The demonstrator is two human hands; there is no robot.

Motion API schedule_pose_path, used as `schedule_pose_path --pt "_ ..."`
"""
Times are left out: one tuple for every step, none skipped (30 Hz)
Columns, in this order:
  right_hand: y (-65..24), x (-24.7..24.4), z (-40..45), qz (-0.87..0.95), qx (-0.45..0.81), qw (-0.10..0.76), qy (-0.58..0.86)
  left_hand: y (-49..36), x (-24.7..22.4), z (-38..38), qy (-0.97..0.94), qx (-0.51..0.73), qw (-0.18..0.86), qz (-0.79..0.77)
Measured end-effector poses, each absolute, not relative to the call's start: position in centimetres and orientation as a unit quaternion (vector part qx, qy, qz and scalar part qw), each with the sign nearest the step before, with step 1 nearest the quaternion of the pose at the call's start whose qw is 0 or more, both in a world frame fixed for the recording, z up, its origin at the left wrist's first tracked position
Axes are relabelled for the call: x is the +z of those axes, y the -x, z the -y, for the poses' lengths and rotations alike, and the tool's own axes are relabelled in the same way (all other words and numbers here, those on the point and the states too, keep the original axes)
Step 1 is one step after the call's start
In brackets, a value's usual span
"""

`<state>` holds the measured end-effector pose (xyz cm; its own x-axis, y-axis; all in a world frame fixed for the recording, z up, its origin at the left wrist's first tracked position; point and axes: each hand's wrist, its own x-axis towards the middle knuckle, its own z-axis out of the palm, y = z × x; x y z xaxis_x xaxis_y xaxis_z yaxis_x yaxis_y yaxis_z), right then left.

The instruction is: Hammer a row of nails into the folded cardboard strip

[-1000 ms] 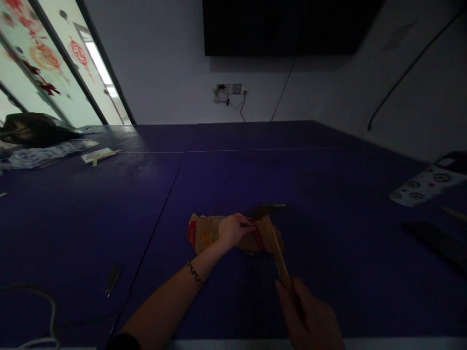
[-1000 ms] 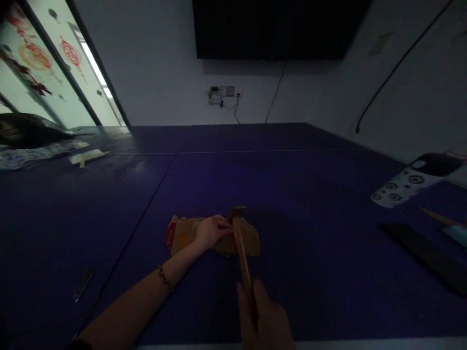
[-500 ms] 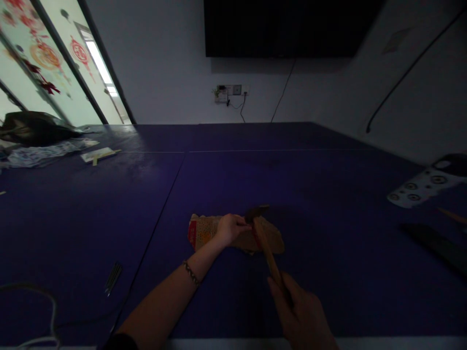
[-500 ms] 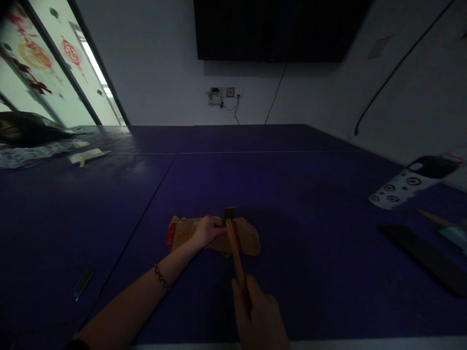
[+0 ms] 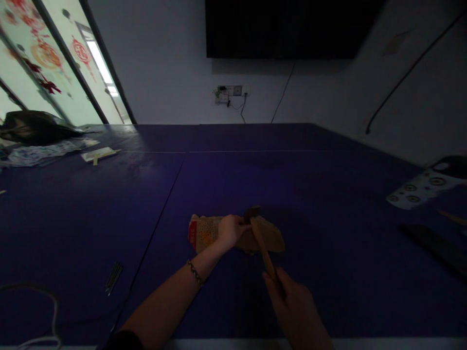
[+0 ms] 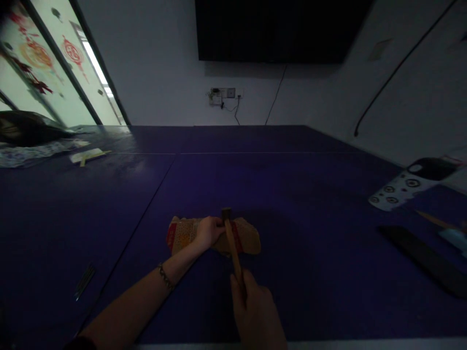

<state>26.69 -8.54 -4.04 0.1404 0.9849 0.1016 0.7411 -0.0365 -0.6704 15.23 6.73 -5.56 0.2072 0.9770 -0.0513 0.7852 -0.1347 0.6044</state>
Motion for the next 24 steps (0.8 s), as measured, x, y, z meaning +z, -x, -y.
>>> schedule_pose_path --pt "-26.8 -3.9 8.5 0.617 0.222 0.311 0.688 -15.2 -5.5 -6.7 -0.731 0.183 0.263 -0.602" --pt "-27.0 -3.8 8.6 0.606 0.248 0.321 0.684 -15.2 -5.5 -6.7 -0.732 0.184 0.264 -0.600" --pt "-27.1 -3.6 8.6 0.591 0.274 0.334 0.682 -15.2 -5.5 -6.7 -0.736 0.188 0.265 -0.594" --pt "-27.2 -3.3 8.6 0.571 0.300 0.349 0.680 -15.2 -5.5 -6.6 -0.740 0.194 0.267 -0.586" --pt "-27.4 -3.1 8.6 0.549 0.324 0.366 0.679 -15.1 -5.6 -6.6 -0.744 0.200 0.270 -0.578" --pt "-27.5 -2.8 8.6 0.526 0.341 0.386 0.677 -15.1 -5.6 -6.6 -0.748 0.206 0.272 -0.570" --pt "-27.7 -2.6 8.5 0.506 0.352 0.407 0.673 -15.0 -5.7 -6.6 -0.751 0.212 0.274 -0.562" --pt "-27.9 -2.4 8.3 0.492 0.356 0.428 0.669 -15.0 -5.8 -6.6 -0.753 0.216 0.275 -0.557" --pt "-28.2 -2.2 8.1 0.484 0.354 0.448 0.663 -15.0 -5.8 -6.6 -0.754 0.219 0.275 -0.555" --pt "-28.4 -2.1 7.9 0.480 0.347 0.465 0.658 -15.0 -5.9 -6.6 -0.753 0.220 0.275 -0.555" --pt "-28.7 -2.0 7.7 0.479 0.341 0.479 0.652 -15.0 -5.9 -6.5 -0.753 0.222 0.275 -0.556" --pt "-29.0 -1.9 7.4 0.478 0.338 0.489 0.647 -15.0 -6.0 -6.5 -0.751 0.224 0.275 -0.557" --pt "-29.2 -1.9 7.2 0.475 0.338 0.497 0.643 -15.1 -6.0 -6.5 -0.751 0.226 0.275 -0.557" --pt "-29.4 -1.8 7.1 0.471 0.343 0.502 0.639 -15.1 -6.0 -6.5 -0.751 0.228 0.276 -0.555" --pt "-29.6 -1.8 7.0 0.469 0.351 0.505 0.635 -15.1 -6.0 -6.4 -0.752 0.230 0.278 -0.552" --pt "-29.6 -1.8 6.9 0.467 0.361 0.504 0.631 -15.0 -5.9 -6.4 -0.754 0.232 0.281 -0.547" --pt "-29.6 -1.8 7.0 0.466 0.371 0.500 0.628 -15.0 -5.8 -6.3 -0.756 0.234 0.283 -0.541" --pt "-29.5 -1.9 7.1 0.468 0.380 0.492 0.628 -14.9 -5.7 -6.3 -0.758 0.237 0.286 -0.536" --pt "-29.4 -2.0 7.3 0.473 0.387 0.480 0.630 -14.8 -5.6 -6.3 -0.758 0.242 0.292 -0.531" --pt "-29.2 -2.0 7.6 0.478 0.390 0.466 0.635 -14.7 -5.4 -6.3 -0.754 0.246 0.302 -0.529" --pt "-28.9 -2.1 7.8 0.482 0.388 0.453 0.642 -14.6 -5.3 -6.3 -0.748 0.250 0.315 -0.528" --pt "-28.6 -2.2 8.1 0.487 0.381 0.442 0.649 -14.6 -5.2 -6.3 -0.741 0.252 0.329 -0.528" --pt "-28.3 -2.3 8.4 0.496 0.367 0.434 0.656 -14.5 -5.2 -6.4 -0.734 0.253 0.342 -0.529" --pt "-28.0 -2.3 8.6 0.509 0.350 0.428 0.660 -14.5 -5.2 -6.5 -0.728 0.254 0.351 -0.531"
